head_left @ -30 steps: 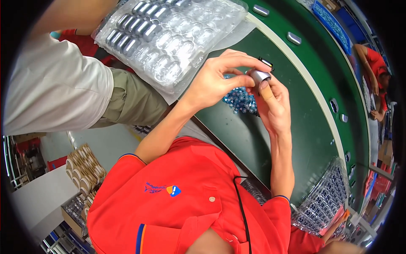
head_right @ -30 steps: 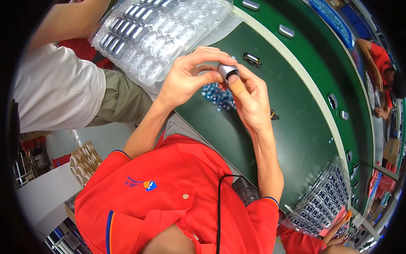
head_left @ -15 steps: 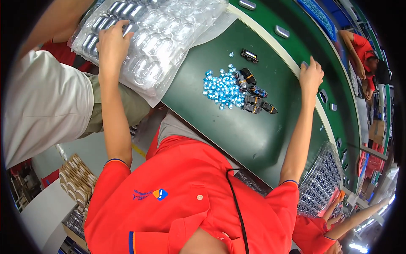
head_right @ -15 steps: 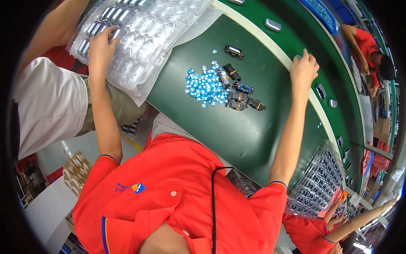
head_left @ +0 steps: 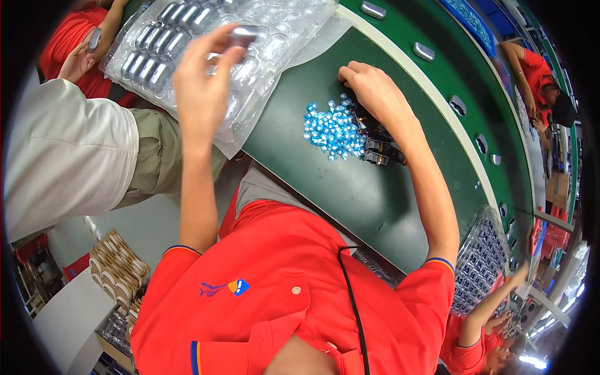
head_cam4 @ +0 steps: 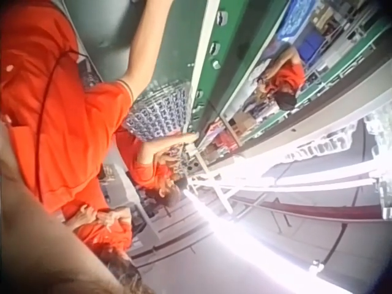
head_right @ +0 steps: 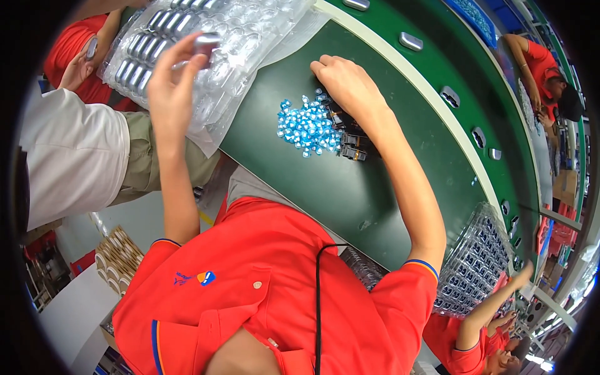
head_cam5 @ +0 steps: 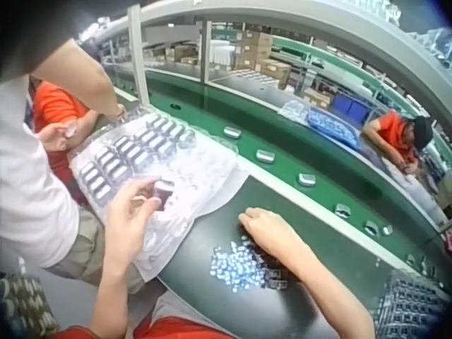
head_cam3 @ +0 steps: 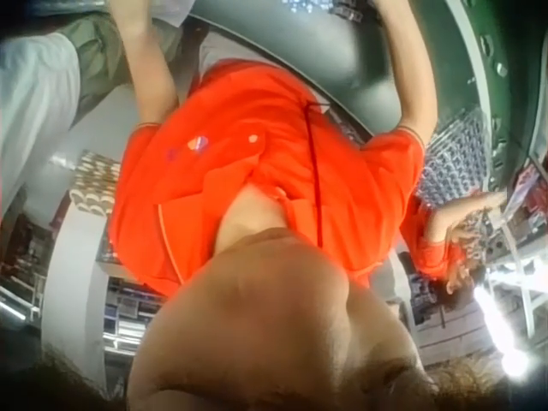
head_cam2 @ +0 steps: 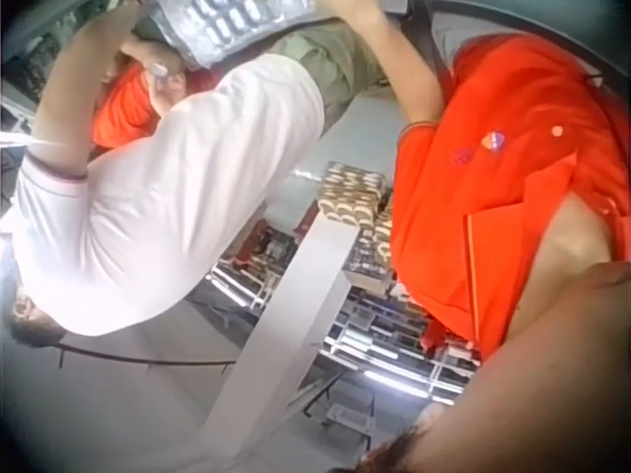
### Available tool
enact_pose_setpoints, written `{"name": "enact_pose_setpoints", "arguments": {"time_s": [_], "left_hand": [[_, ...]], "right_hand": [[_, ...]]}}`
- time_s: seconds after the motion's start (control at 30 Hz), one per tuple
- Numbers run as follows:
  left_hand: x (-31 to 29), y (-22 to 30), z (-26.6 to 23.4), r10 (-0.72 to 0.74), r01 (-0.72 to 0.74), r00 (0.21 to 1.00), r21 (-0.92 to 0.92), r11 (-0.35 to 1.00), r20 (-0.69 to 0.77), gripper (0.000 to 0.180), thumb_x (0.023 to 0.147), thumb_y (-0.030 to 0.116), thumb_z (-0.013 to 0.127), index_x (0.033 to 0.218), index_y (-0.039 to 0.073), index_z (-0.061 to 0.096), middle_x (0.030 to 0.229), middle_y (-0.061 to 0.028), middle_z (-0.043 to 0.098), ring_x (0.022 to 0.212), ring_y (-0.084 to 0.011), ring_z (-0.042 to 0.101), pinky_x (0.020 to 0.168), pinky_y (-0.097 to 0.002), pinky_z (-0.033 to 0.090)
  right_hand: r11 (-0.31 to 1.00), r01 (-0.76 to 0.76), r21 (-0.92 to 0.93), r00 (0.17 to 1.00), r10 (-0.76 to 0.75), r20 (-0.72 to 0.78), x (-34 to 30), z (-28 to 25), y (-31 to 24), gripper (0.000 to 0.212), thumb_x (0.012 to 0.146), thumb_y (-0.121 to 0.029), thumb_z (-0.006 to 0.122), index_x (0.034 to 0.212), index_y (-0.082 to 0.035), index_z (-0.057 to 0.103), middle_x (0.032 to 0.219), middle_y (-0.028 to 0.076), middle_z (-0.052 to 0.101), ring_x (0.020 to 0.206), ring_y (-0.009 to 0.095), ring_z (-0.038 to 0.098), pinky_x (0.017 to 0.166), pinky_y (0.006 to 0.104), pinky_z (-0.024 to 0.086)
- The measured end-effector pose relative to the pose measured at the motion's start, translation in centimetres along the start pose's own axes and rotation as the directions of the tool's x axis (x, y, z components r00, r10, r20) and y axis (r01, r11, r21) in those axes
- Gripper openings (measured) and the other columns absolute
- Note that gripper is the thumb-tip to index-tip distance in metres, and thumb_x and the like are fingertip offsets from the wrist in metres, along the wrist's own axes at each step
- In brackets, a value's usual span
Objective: Assembling small electronic components at a factory workbench by placing small parts into metal housings.
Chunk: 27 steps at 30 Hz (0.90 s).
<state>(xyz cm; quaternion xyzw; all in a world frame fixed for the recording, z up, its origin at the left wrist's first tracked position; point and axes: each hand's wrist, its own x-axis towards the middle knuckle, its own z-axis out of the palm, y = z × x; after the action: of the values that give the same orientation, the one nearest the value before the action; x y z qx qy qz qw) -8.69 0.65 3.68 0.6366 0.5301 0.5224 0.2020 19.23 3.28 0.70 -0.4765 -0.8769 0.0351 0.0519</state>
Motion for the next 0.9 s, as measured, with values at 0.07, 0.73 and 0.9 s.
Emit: {"name": "enact_pose_setpoints", "arguments": {"time_s": [0.07,0.73,0.9], "left_hand": [[-1.6,1.8,1.9,-0.059,0.085,0.993,-0.252,0.964,0.106,0.034,0.09,0.005,0.066,0.124,0.005,0.066,0.106,-0.0096,0.069,0.093,-0.0173,0.066,0.085,-0.0307,0.052],[-3.7,4.5,9.8,-0.168,0.613,0.769,-0.636,0.469,0.617,0.038,0.096,0.012,0.063,0.129,-0.006,0.056,0.107,-0.0153,0.068,0.094,-0.0192,0.068,0.081,-0.0311,0.056],[-3.6,4.9,10.6,-0.194,0.662,0.704,-0.531,0.529,0.683,0.041,0.094,0.016,0.066,0.126,-0.008,0.057,0.098,-0.0145,0.069,0.082,-0.0195,0.07,0.074,-0.0289,0.057]], "right_hand": [[0.991,-0.049,0.125,0.999,0.049,0.001,-0.8,-0.1,-0.1,0.015,0.088,-0.007,0.065,0.101,-0.001,0.068,0.101,0.011,0.068,0.09,0.029,0.067,0.081,0.0353,0.055],[0.233,0.022,0.972,0.825,0.545,-0.149,-6.7,-3.3,-1.7,0.012,0.088,-0.002,0.071,0.096,0.006,0.069,0.09,0.01,0.072,0.083,0.016,0.071,0.078,0.0271,0.056],[0.511,-0.022,0.859,0.773,0.553,-0.31,-7.1,-2.5,-1.5,0.012,0.086,-0.004,0.072,0.096,0.003,0.071,0.088,0.008,0.073,0.081,0.015,0.071,0.077,0.0268,0.056]]}}
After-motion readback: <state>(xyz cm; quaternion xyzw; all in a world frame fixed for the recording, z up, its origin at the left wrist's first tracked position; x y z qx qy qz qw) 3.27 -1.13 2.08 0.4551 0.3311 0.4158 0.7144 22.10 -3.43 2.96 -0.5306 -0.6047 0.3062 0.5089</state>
